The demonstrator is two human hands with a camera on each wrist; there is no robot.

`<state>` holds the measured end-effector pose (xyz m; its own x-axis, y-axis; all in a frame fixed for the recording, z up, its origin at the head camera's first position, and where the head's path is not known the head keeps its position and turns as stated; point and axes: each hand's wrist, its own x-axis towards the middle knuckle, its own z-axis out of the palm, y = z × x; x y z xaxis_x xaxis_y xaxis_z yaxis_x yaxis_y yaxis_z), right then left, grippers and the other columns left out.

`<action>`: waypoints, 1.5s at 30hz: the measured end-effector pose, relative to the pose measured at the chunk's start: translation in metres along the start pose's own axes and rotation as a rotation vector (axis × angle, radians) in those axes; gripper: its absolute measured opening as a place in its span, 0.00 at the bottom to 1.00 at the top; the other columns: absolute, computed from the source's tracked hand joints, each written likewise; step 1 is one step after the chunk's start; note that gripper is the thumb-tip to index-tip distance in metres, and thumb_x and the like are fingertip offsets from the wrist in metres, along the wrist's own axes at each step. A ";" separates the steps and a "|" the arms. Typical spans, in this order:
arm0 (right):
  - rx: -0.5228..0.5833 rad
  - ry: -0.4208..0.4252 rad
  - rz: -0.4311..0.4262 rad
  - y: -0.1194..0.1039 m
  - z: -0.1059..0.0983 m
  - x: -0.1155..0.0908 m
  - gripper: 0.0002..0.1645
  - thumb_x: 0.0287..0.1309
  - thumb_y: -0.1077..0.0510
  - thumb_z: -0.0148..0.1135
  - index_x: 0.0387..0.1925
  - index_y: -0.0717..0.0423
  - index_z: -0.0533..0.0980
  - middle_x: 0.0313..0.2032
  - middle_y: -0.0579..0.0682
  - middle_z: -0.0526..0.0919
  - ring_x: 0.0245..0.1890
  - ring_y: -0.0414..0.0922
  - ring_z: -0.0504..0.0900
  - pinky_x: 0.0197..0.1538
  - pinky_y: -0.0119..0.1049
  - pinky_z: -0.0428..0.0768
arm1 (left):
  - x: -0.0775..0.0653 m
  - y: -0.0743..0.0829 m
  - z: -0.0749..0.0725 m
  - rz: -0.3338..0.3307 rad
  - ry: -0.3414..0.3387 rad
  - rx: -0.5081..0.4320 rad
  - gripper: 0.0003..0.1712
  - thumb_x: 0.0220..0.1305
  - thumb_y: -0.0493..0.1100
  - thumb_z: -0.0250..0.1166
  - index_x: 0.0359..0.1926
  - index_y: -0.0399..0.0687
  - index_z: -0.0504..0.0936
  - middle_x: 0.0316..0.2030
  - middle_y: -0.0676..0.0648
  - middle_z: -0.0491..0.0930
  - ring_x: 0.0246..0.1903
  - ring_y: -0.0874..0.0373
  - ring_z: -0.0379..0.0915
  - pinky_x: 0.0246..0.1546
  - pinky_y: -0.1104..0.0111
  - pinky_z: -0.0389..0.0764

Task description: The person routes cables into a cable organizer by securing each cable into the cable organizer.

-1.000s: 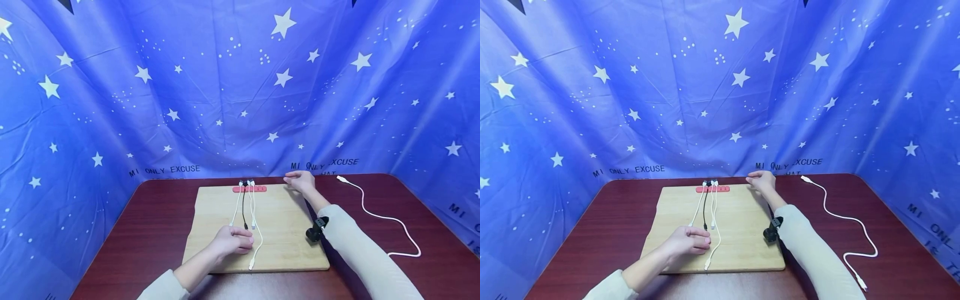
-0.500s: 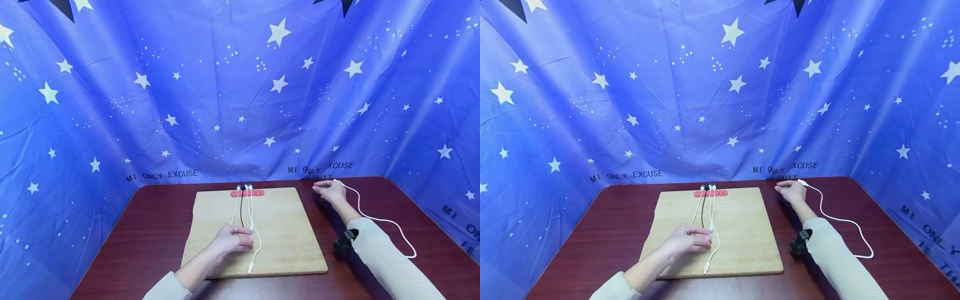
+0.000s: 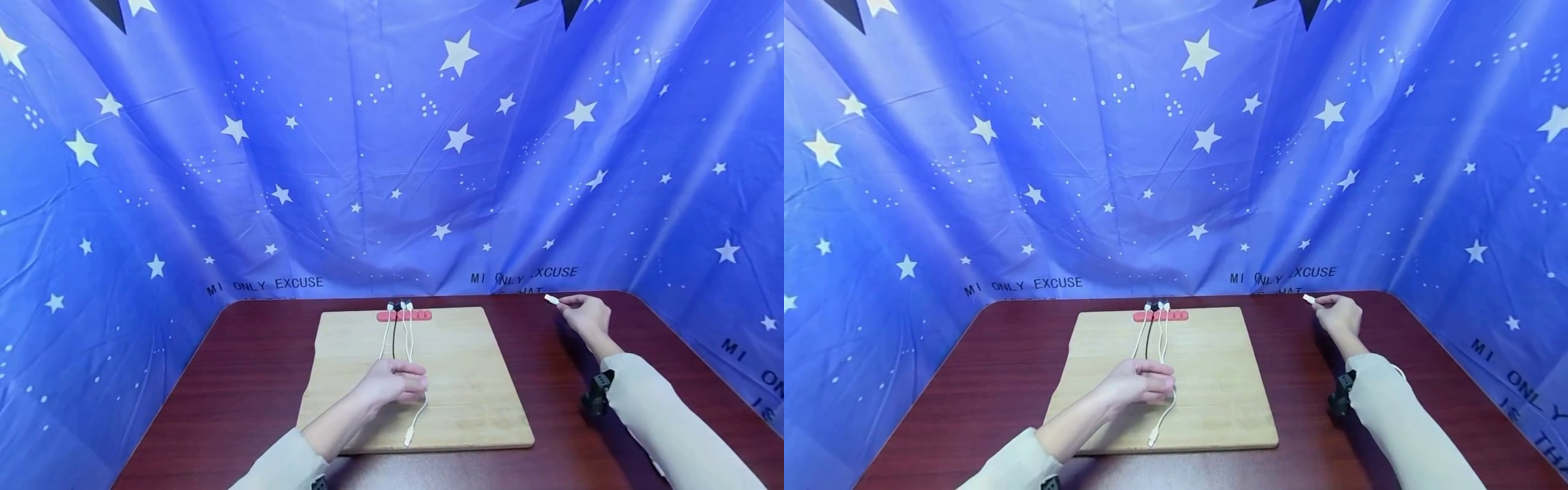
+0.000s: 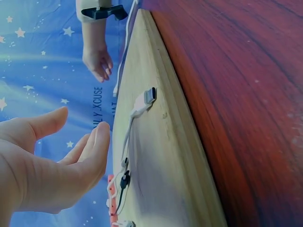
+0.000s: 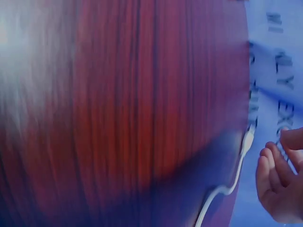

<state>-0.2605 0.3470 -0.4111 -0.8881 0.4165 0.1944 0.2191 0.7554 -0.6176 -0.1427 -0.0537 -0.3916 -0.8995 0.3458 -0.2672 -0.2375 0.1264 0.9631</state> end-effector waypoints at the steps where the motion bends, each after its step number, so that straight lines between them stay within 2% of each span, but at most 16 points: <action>1: -0.003 0.005 -0.001 0.004 -0.002 0.001 0.16 0.58 0.55 0.61 0.42 0.63 0.83 0.38 0.62 0.87 0.45 0.59 0.77 0.44 0.45 0.74 | 0.001 0.000 0.001 0.005 0.000 0.000 0.22 0.58 0.32 0.65 0.53 0.26 0.76 0.42 0.34 0.84 0.43 0.46 0.84 0.47 0.61 0.86; 4: -0.027 0.000 -0.011 0.015 -0.005 0.004 0.17 0.58 0.55 0.60 0.43 0.64 0.82 0.39 0.62 0.86 0.46 0.60 0.77 0.43 0.45 0.75 | 0.004 0.001 0.006 0.009 -0.002 -0.008 0.21 0.58 0.30 0.64 0.53 0.27 0.76 0.43 0.32 0.84 0.42 0.47 0.85 0.47 0.61 0.86; 7: -0.079 -0.043 -0.029 0.024 -0.007 0.006 0.20 0.59 0.54 0.59 0.46 0.65 0.80 0.44 0.65 0.84 0.47 0.62 0.77 0.42 0.48 0.77 | 0.007 0.001 0.011 0.004 0.008 -0.005 0.20 0.58 0.30 0.65 0.52 0.28 0.77 0.43 0.33 0.84 0.41 0.49 0.85 0.46 0.61 0.86; 12: -0.193 -0.158 -0.129 0.032 -0.008 0.012 0.31 0.59 0.50 0.61 0.53 0.73 0.72 0.52 0.74 0.76 0.50 0.69 0.73 0.49 0.59 0.78 | 0.012 0.003 0.016 0.003 0.013 0.016 0.20 0.56 0.29 0.65 0.52 0.30 0.78 0.45 0.34 0.84 0.41 0.52 0.85 0.45 0.63 0.87; 15: -0.256 -0.211 -0.188 0.036 -0.007 0.017 0.37 0.59 0.48 0.61 0.56 0.76 0.68 0.53 0.77 0.73 0.50 0.72 0.72 0.52 0.63 0.76 | 0.013 0.005 0.019 0.009 -0.007 0.016 0.22 0.54 0.27 0.66 0.52 0.29 0.78 0.49 0.32 0.82 0.42 0.51 0.85 0.45 0.63 0.87; 18: -0.307 -0.235 -0.221 0.037 -0.007 0.021 0.38 0.59 0.48 0.61 0.57 0.77 0.67 0.53 0.77 0.73 0.50 0.72 0.71 0.52 0.64 0.75 | 0.014 0.007 0.021 0.004 -0.024 0.007 0.22 0.54 0.27 0.66 0.52 0.29 0.78 0.49 0.32 0.82 0.42 0.49 0.85 0.45 0.63 0.87; 25: -0.384 -0.238 -0.245 0.037 -0.008 0.023 0.33 0.57 0.51 0.61 0.53 0.77 0.69 0.46 0.78 0.74 0.47 0.72 0.69 0.48 0.63 0.75 | 0.014 0.009 0.025 0.003 -0.034 0.019 0.22 0.54 0.27 0.66 0.52 0.30 0.78 0.48 0.32 0.82 0.42 0.49 0.85 0.46 0.62 0.86; 30: -0.315 -0.229 -0.199 0.036 -0.006 0.023 0.22 0.57 0.55 0.62 0.43 0.71 0.77 0.39 0.71 0.80 0.42 0.66 0.75 0.39 0.56 0.78 | 0.014 0.009 0.026 0.001 -0.037 0.011 0.22 0.54 0.28 0.66 0.52 0.30 0.78 0.48 0.32 0.82 0.42 0.49 0.85 0.47 0.61 0.86; 35: -0.259 -0.247 -0.194 0.031 -0.001 0.022 0.12 0.56 0.56 0.63 0.34 0.64 0.81 0.31 0.61 0.84 0.32 0.57 0.77 0.28 0.42 0.74 | 0.016 0.010 0.030 -0.006 -0.031 0.014 0.21 0.53 0.28 0.66 0.51 0.30 0.78 0.47 0.33 0.83 0.41 0.49 0.85 0.47 0.62 0.86; 40: -0.258 -0.264 -0.223 0.024 0.005 0.022 0.09 0.55 0.58 0.64 0.28 0.61 0.83 0.26 0.56 0.85 0.29 0.52 0.78 0.26 0.39 0.74 | 0.027 0.017 0.035 0.011 -0.031 0.026 0.21 0.54 0.30 0.68 0.51 0.32 0.80 0.48 0.35 0.83 0.42 0.51 0.84 0.49 0.63 0.85; 45: -0.245 -0.272 -0.234 0.016 0.010 0.024 0.08 0.55 0.58 0.65 0.27 0.60 0.84 0.25 0.54 0.85 0.28 0.49 0.77 0.25 0.36 0.73 | 0.041 0.024 0.038 0.030 -0.081 0.056 0.23 0.57 0.38 0.69 0.54 0.37 0.79 0.54 0.39 0.80 0.47 0.55 0.82 0.54 0.64 0.83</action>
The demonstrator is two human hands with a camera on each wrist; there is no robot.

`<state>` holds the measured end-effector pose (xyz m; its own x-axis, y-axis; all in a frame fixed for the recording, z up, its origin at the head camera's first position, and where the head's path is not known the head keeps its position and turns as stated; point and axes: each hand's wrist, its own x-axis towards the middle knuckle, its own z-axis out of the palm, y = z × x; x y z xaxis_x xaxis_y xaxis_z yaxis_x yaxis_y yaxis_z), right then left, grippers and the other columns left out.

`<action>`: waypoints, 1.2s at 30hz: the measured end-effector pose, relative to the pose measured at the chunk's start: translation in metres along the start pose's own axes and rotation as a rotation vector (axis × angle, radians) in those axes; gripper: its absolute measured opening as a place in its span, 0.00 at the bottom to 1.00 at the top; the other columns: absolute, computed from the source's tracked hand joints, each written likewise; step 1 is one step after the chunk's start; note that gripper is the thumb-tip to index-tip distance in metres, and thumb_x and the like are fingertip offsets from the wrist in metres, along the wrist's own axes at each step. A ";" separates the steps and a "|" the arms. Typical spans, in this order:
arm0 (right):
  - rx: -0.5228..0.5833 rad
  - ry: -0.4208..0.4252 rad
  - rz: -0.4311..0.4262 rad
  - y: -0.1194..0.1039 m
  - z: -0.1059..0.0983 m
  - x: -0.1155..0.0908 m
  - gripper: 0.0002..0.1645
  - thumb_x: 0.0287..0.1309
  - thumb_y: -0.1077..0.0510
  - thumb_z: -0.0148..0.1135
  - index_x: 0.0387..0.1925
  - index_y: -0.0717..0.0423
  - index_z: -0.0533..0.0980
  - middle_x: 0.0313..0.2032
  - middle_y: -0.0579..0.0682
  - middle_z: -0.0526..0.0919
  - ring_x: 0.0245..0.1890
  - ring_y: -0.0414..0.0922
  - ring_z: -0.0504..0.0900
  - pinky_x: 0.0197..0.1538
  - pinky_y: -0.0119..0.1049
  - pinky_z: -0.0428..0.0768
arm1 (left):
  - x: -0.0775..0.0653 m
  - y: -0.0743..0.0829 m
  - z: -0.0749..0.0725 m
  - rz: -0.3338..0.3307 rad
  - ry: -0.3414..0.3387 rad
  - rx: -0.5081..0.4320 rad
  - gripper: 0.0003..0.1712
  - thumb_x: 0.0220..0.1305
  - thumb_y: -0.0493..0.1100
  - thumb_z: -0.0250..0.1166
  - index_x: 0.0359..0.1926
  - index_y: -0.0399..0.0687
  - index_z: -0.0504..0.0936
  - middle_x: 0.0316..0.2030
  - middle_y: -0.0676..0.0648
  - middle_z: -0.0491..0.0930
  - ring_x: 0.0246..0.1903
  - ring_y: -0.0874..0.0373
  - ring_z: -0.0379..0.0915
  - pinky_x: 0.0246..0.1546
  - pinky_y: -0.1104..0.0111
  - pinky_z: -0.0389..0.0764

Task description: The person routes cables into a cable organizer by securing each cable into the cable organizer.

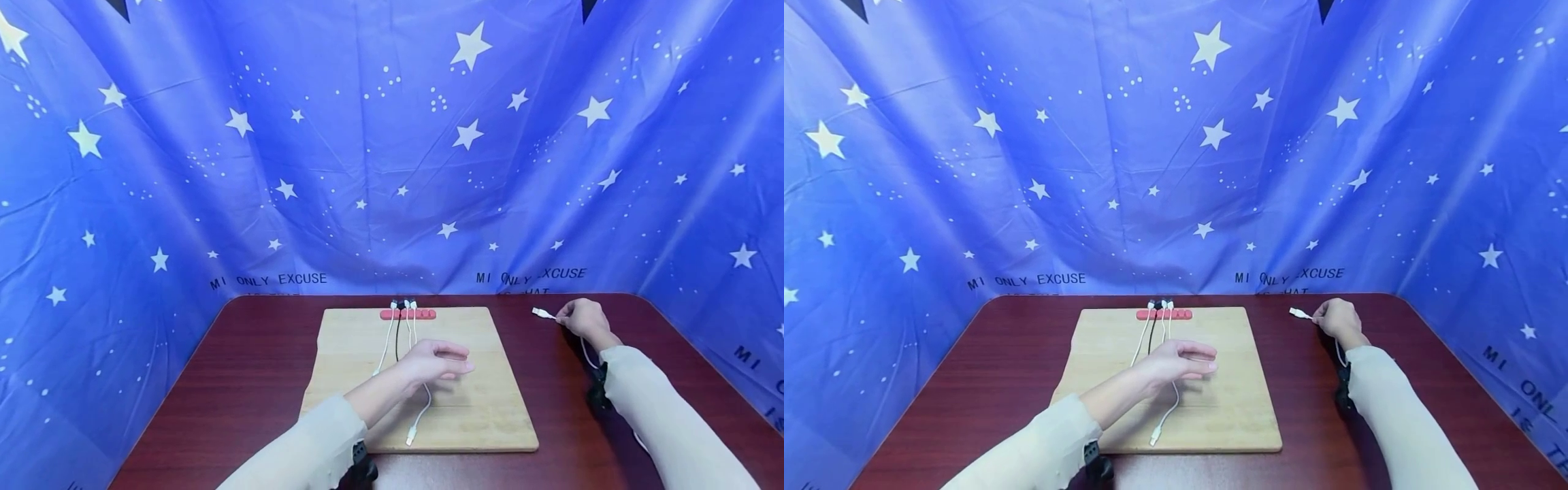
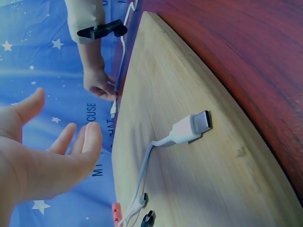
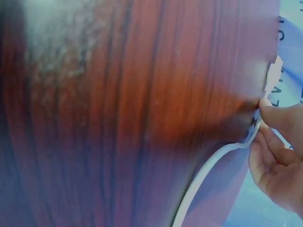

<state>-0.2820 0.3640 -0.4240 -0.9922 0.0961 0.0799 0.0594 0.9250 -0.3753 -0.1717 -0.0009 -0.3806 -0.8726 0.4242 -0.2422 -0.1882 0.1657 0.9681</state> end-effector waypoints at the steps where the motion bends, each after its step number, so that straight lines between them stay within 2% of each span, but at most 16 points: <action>1: 0.005 -0.005 -0.007 -0.001 -0.001 0.001 0.08 0.54 0.58 0.65 0.27 0.60 0.84 0.24 0.54 0.85 0.27 0.48 0.77 0.26 0.35 0.72 | 0.003 0.001 0.001 0.000 -0.011 0.001 0.23 0.57 0.39 0.69 0.55 0.37 0.79 0.55 0.39 0.80 0.48 0.56 0.81 0.55 0.63 0.83; 7: 0.053 -0.012 -0.077 -0.006 -0.004 -0.001 0.11 0.54 0.57 0.66 0.27 0.62 0.84 0.23 0.52 0.85 0.24 0.41 0.74 0.28 0.31 0.70 | 0.014 0.000 0.004 -0.011 -0.020 -0.023 0.24 0.58 0.39 0.68 0.56 0.37 0.78 0.56 0.39 0.79 0.51 0.54 0.80 0.59 0.60 0.79; 13: 0.118 -0.046 -0.078 -0.014 -0.010 -0.002 0.12 0.57 0.55 0.63 0.30 0.63 0.83 0.24 0.52 0.87 0.22 0.36 0.73 0.28 0.29 0.69 | 0.033 -0.002 0.004 -0.010 -0.043 -0.095 0.25 0.61 0.37 0.64 0.58 0.33 0.75 0.56 0.38 0.78 0.56 0.51 0.77 0.64 0.60 0.76; 17: 0.234 -0.100 -0.050 -0.022 -0.013 -0.002 0.13 0.59 0.58 0.62 0.33 0.67 0.82 0.23 0.52 0.87 0.20 0.34 0.76 0.25 0.28 0.74 | 0.042 0.000 0.006 -0.022 -0.037 -0.119 0.24 0.62 0.37 0.63 0.58 0.31 0.74 0.55 0.38 0.79 0.58 0.47 0.75 0.64 0.60 0.75; 23: 0.401 -0.202 -0.005 -0.038 -0.016 -0.001 0.17 0.59 0.62 0.61 0.44 0.75 0.78 0.29 0.54 0.89 0.26 0.36 0.82 0.32 0.32 0.85 | 0.051 0.003 0.011 -0.043 -0.046 -0.154 0.24 0.63 0.36 0.62 0.59 0.30 0.72 0.56 0.35 0.78 0.60 0.43 0.73 0.65 0.58 0.74; 26: 0.447 -0.252 -0.005 -0.044 -0.020 -0.003 0.20 0.59 0.63 0.61 0.48 0.77 0.76 0.30 0.55 0.89 0.27 0.35 0.82 0.34 0.32 0.86 | 0.056 0.003 0.014 -0.045 -0.055 -0.170 0.25 0.64 0.36 0.61 0.60 0.29 0.71 0.57 0.34 0.77 0.61 0.43 0.72 0.65 0.58 0.73; 31: 0.520 -0.347 -0.010 -0.055 -0.025 -0.008 0.21 0.60 0.64 0.61 0.48 0.80 0.74 0.29 0.51 0.89 0.27 0.34 0.82 0.33 0.29 0.85 | 0.064 0.002 0.020 -0.054 -0.054 -0.186 0.25 0.64 0.36 0.62 0.59 0.28 0.71 0.57 0.34 0.77 0.61 0.43 0.72 0.65 0.58 0.74; 36: 0.652 -0.424 0.007 -0.073 -0.028 -0.011 0.24 0.61 0.64 0.60 0.51 0.82 0.71 0.30 0.46 0.88 0.30 0.34 0.84 0.36 0.28 0.86 | 0.067 0.001 0.027 -0.055 -0.045 -0.193 0.23 0.64 0.36 0.61 0.58 0.28 0.72 0.56 0.34 0.78 0.60 0.42 0.73 0.64 0.58 0.75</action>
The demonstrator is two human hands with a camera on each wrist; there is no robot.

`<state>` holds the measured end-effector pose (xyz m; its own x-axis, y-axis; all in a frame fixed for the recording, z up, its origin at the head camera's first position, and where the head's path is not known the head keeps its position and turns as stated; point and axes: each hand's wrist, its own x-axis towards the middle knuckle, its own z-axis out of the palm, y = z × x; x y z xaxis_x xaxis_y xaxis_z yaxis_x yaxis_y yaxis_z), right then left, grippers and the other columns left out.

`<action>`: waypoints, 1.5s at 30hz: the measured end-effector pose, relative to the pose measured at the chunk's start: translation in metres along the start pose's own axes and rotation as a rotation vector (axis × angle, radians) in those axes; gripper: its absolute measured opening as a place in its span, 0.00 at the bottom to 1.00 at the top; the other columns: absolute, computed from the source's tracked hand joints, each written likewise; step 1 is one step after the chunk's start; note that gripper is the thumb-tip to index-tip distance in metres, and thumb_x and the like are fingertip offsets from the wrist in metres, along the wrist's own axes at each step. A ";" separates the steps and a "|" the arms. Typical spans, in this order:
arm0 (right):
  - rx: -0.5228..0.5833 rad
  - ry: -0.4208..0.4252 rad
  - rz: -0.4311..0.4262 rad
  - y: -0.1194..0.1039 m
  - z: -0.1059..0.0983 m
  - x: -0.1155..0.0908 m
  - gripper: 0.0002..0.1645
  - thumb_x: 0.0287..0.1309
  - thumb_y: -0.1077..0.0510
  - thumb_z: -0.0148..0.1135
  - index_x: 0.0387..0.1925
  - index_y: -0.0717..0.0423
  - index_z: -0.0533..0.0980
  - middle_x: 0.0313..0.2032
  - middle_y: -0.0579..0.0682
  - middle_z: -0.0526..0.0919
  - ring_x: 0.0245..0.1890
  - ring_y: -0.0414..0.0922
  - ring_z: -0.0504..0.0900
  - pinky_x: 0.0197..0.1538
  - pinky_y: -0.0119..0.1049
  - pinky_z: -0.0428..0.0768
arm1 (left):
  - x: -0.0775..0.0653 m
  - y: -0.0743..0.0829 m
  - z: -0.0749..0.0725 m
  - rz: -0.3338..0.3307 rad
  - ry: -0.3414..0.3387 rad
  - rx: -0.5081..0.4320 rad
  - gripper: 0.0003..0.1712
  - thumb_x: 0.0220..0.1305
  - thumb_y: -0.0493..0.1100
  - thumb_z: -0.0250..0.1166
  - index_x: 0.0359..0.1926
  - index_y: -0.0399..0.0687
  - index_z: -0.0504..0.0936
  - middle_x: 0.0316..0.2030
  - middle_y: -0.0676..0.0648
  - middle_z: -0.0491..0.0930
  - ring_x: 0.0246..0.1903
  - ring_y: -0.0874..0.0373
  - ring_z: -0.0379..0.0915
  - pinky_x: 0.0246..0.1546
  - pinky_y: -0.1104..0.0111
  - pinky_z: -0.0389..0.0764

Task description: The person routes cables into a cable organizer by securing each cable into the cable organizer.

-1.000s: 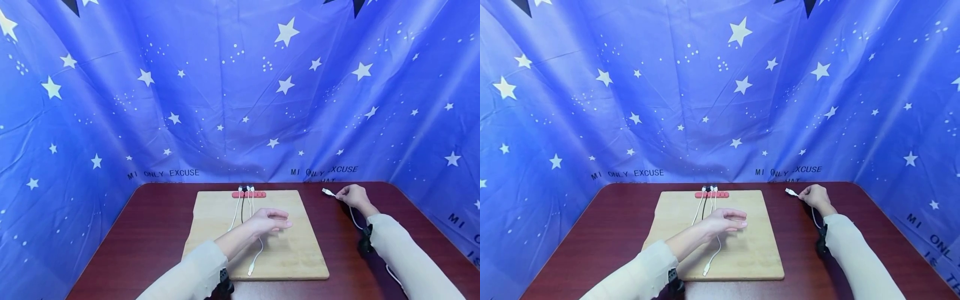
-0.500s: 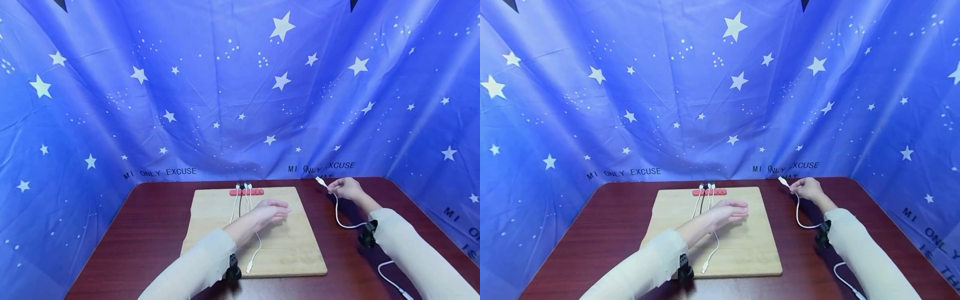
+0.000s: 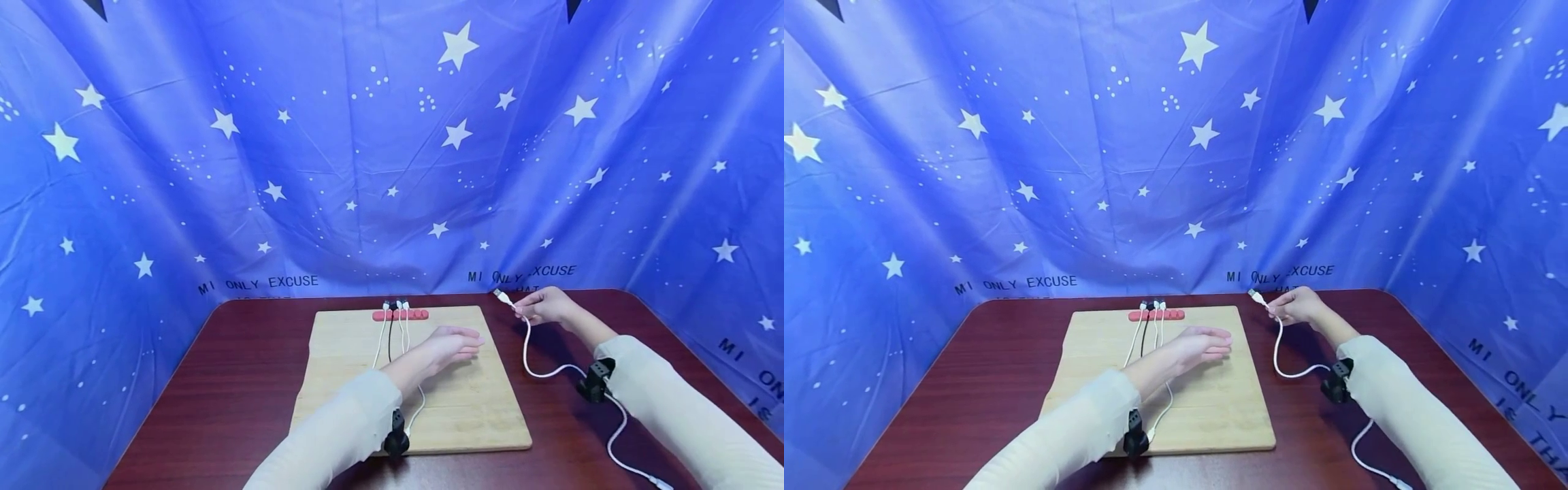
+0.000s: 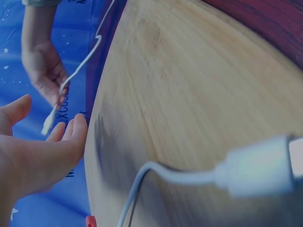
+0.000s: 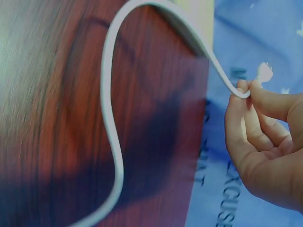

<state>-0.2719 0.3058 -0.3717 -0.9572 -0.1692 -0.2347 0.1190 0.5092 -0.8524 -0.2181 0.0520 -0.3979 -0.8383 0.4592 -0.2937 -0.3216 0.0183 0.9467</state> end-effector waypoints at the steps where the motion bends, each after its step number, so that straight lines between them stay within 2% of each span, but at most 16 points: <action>1: 0.026 -0.012 0.002 -0.003 0.002 0.000 0.24 0.61 0.64 0.60 0.52 0.82 0.71 0.30 0.45 0.88 0.30 0.34 0.84 0.36 0.28 0.86 | 0.001 -0.001 0.001 0.001 0.001 -0.002 0.23 0.63 0.36 0.61 0.58 0.28 0.73 0.56 0.33 0.78 0.59 0.42 0.74 0.64 0.58 0.75; 5: 0.099 -0.046 0.007 -0.016 0.012 0.000 0.24 0.62 0.65 0.59 0.53 0.82 0.69 0.30 0.43 0.86 0.31 0.34 0.83 0.38 0.28 0.86 | 0.003 -0.004 0.007 0.005 0.001 -0.018 0.22 0.63 0.35 0.62 0.56 0.28 0.74 0.55 0.32 0.78 0.57 0.43 0.76 0.62 0.60 0.77; 10: 0.175 -0.087 0.000 -0.029 0.024 0.001 0.21 0.61 0.67 0.58 0.52 0.80 0.69 0.28 0.45 0.86 0.31 0.35 0.83 0.40 0.28 0.87 | 0.006 -0.006 0.016 0.025 0.008 -0.109 0.19 0.63 0.31 0.59 0.55 0.26 0.74 0.53 0.29 0.78 0.52 0.46 0.80 0.59 0.61 0.80; 13: 0.230 -0.095 0.003 -0.033 0.030 0.003 0.16 0.61 0.69 0.57 0.49 0.77 0.72 0.27 0.45 0.86 0.31 0.35 0.84 0.42 0.29 0.87 | 0.005 -0.007 0.020 0.046 0.011 -0.162 0.18 0.63 0.28 0.57 0.54 0.23 0.73 0.51 0.26 0.78 0.52 0.42 0.80 0.57 0.59 0.81; 17: 0.270 -0.098 -0.001 -0.037 0.035 0.006 0.15 0.61 0.70 0.56 0.48 0.76 0.72 0.28 0.45 0.86 0.31 0.36 0.85 0.43 0.30 0.87 | 0.002 -0.010 0.022 0.055 0.031 -0.222 0.16 0.63 0.26 0.56 0.52 0.21 0.74 0.43 0.29 0.83 0.53 0.38 0.78 0.55 0.58 0.82; 20: 0.265 -0.099 -0.012 -0.040 0.037 0.009 0.18 0.62 0.70 0.55 0.51 0.79 0.70 0.29 0.45 0.86 0.33 0.36 0.84 0.43 0.30 0.87 | -0.003 -0.012 0.022 0.048 0.060 -0.250 0.14 0.63 0.26 0.56 0.49 0.22 0.76 0.41 0.32 0.85 0.49 0.42 0.81 0.54 0.59 0.83; 25: 0.251 -0.060 0.002 -0.046 0.041 0.014 0.20 0.61 0.70 0.57 0.52 0.79 0.69 0.29 0.45 0.86 0.31 0.36 0.85 0.42 0.30 0.87 | -0.012 -0.016 0.020 0.058 0.081 -0.305 0.14 0.63 0.27 0.56 0.50 0.24 0.77 0.48 0.27 0.81 0.43 0.50 0.84 0.54 0.60 0.83; 30: 0.245 -0.050 -0.002 -0.055 0.048 0.017 0.23 0.61 0.68 0.58 0.54 0.80 0.68 0.27 0.43 0.85 0.30 0.35 0.84 0.46 0.33 0.87 | -0.019 -0.020 0.015 0.089 0.080 -0.373 0.18 0.62 0.26 0.57 0.53 0.22 0.74 0.50 0.26 0.79 0.40 0.54 0.84 0.54 0.61 0.82; 38: 0.226 -0.021 -0.007 -0.071 0.055 0.019 0.25 0.63 0.68 0.56 0.57 0.81 0.66 0.26 0.42 0.85 0.29 0.33 0.84 0.49 0.34 0.86 | -0.031 -0.022 0.007 0.177 0.078 -0.479 0.21 0.64 0.26 0.56 0.57 0.21 0.71 0.50 0.29 0.80 0.52 0.44 0.80 0.55 0.64 0.81; 42: 0.258 -0.022 -0.001 -0.078 0.060 0.022 0.25 0.63 0.69 0.55 0.58 0.80 0.65 0.26 0.42 0.85 0.30 0.34 0.84 0.48 0.32 0.86 | -0.039 -0.025 0.005 0.188 0.116 -0.501 0.20 0.63 0.28 0.58 0.56 0.22 0.73 0.48 0.30 0.81 0.45 0.49 0.84 0.54 0.64 0.82; 45: 0.306 -0.032 0.001 -0.081 0.066 0.026 0.26 0.63 0.67 0.56 0.59 0.80 0.65 0.26 0.42 0.85 0.30 0.33 0.84 0.43 0.28 0.86 | -0.044 -0.029 0.003 0.161 0.150 -0.489 0.20 0.63 0.31 0.61 0.55 0.25 0.74 0.44 0.34 0.84 0.39 0.56 0.85 0.51 0.66 0.83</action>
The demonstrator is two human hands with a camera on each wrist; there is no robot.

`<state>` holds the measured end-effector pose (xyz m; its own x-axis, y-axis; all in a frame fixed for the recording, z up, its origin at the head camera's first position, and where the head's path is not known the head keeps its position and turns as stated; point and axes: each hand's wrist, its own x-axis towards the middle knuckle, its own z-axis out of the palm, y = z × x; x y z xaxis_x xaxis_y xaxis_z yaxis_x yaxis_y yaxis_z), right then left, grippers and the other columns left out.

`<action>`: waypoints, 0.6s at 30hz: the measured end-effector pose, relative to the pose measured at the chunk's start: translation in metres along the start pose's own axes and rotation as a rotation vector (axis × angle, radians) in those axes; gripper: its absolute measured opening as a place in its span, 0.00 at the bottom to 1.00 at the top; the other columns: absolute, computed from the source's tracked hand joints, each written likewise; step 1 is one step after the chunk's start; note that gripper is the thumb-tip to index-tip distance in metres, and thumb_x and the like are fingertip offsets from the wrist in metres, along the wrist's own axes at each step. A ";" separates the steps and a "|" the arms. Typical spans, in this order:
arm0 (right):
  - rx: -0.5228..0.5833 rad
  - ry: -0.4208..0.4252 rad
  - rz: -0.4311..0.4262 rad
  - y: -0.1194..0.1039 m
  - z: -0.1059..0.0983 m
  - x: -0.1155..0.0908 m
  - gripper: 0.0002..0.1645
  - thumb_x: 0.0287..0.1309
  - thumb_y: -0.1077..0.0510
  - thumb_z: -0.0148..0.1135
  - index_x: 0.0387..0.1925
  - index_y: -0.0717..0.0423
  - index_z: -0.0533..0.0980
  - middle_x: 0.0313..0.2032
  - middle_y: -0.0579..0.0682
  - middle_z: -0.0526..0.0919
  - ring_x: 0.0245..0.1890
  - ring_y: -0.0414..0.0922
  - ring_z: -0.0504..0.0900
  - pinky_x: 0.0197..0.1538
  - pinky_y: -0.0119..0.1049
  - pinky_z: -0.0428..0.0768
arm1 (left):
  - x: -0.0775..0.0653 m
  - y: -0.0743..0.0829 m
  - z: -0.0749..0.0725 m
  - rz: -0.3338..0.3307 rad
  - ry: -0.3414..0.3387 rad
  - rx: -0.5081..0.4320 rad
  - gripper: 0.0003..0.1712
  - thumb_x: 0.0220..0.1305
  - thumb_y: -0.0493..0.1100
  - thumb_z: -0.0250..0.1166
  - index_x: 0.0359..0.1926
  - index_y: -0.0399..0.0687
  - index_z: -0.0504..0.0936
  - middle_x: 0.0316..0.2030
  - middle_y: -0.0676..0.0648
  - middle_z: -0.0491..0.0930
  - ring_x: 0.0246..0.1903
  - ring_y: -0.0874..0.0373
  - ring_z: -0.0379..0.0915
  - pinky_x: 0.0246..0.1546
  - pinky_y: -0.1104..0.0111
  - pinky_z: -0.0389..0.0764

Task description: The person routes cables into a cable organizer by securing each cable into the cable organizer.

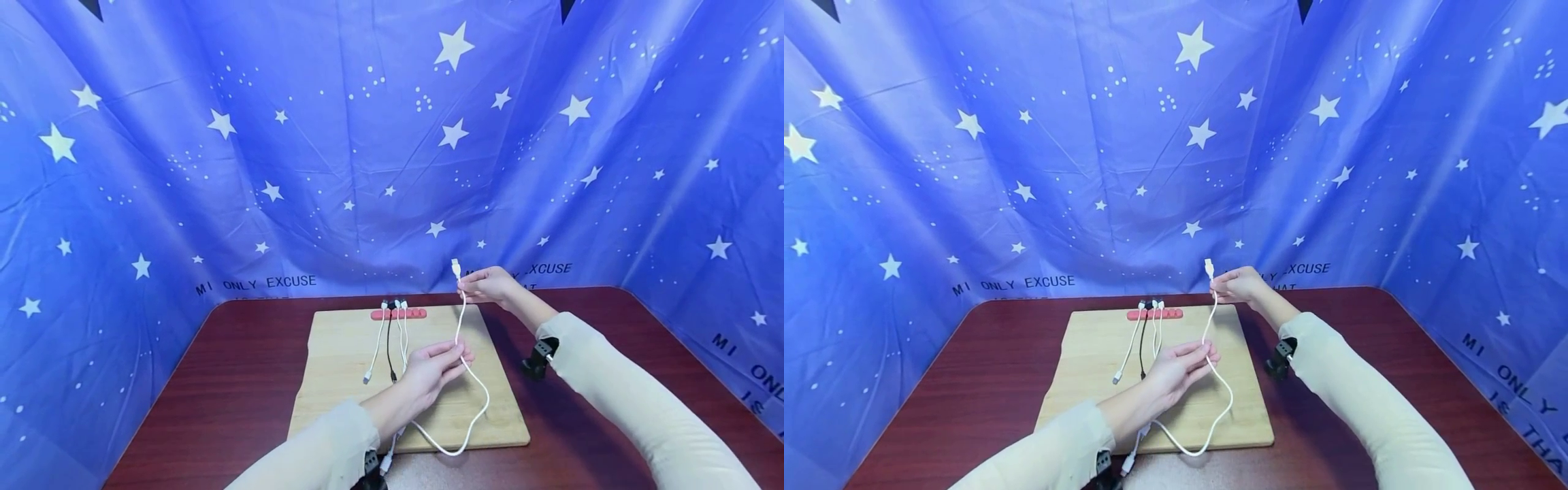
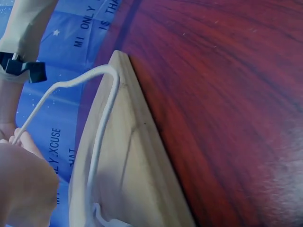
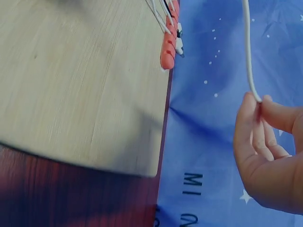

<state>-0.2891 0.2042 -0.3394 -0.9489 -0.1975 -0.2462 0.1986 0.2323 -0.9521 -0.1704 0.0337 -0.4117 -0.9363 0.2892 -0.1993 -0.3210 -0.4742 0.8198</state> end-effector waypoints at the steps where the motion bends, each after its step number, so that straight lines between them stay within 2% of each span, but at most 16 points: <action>1: 0.016 -0.010 0.000 0.000 0.002 0.002 0.26 0.64 0.67 0.55 0.59 0.81 0.64 0.25 0.42 0.85 0.29 0.33 0.84 0.42 0.26 0.86 | -0.002 0.000 -0.001 -0.008 0.010 0.003 0.20 0.62 0.31 0.62 0.54 0.26 0.75 0.43 0.36 0.85 0.38 0.57 0.85 0.50 0.66 0.84; 4: 0.067 -0.048 0.005 -0.001 0.010 0.008 0.27 0.66 0.66 0.53 0.61 0.80 0.62 0.24 0.41 0.84 0.29 0.32 0.83 0.41 0.24 0.85 | -0.006 0.000 -0.006 -0.017 0.024 0.003 0.20 0.62 0.31 0.62 0.54 0.26 0.75 0.42 0.37 0.86 0.37 0.57 0.86 0.49 0.66 0.84; 6: 0.122 -0.078 0.017 0.000 0.015 0.012 0.23 0.66 0.67 0.52 0.58 0.77 0.65 0.24 0.41 0.84 0.29 0.33 0.83 0.42 0.24 0.85 | -0.009 -0.001 -0.010 -0.018 0.029 -0.006 0.20 0.62 0.30 0.62 0.55 0.26 0.74 0.44 0.35 0.85 0.39 0.55 0.86 0.50 0.65 0.84; 9: 0.232 -0.116 0.056 0.000 0.023 0.018 0.10 0.66 0.69 0.51 0.45 0.67 0.76 0.24 0.43 0.84 0.29 0.35 0.82 0.40 0.24 0.84 | -0.013 -0.001 -0.015 -0.018 0.035 -0.008 0.21 0.62 0.30 0.61 0.56 0.25 0.73 0.49 0.32 0.81 0.41 0.55 0.85 0.51 0.65 0.83; 10: 0.272 -0.135 0.071 0.001 0.026 0.019 0.09 0.66 0.69 0.50 0.39 0.63 0.78 0.24 0.44 0.84 0.29 0.35 0.82 0.39 0.23 0.84 | -0.014 -0.001 -0.016 -0.019 0.039 -0.004 0.21 0.62 0.30 0.61 0.56 0.25 0.73 0.50 0.31 0.81 0.41 0.55 0.85 0.51 0.66 0.83; 13: 0.382 -0.199 0.117 0.001 0.033 0.023 0.19 0.68 0.69 0.47 0.26 0.54 0.80 0.24 0.45 0.84 0.28 0.35 0.80 0.37 0.21 0.81 | -0.017 0.000 -0.019 -0.025 0.056 0.008 0.22 0.61 0.31 0.62 0.56 0.26 0.74 0.49 0.33 0.82 0.40 0.57 0.85 0.50 0.68 0.84; 18: 0.472 -0.290 0.139 0.002 0.039 0.030 0.23 0.71 0.65 0.43 0.27 0.52 0.81 0.25 0.44 0.83 0.28 0.34 0.79 0.38 0.20 0.80 | -0.019 0.001 -0.024 -0.011 0.102 0.011 0.22 0.59 0.32 0.64 0.54 0.27 0.75 0.41 0.40 0.87 0.36 0.60 0.85 0.45 0.71 0.85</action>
<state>-0.3074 0.1617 -0.3558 -0.8133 -0.4642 -0.3509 0.4679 -0.1631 -0.8686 -0.1563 0.0079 -0.4193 -0.9425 0.2076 -0.2620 -0.3306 -0.4617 0.8231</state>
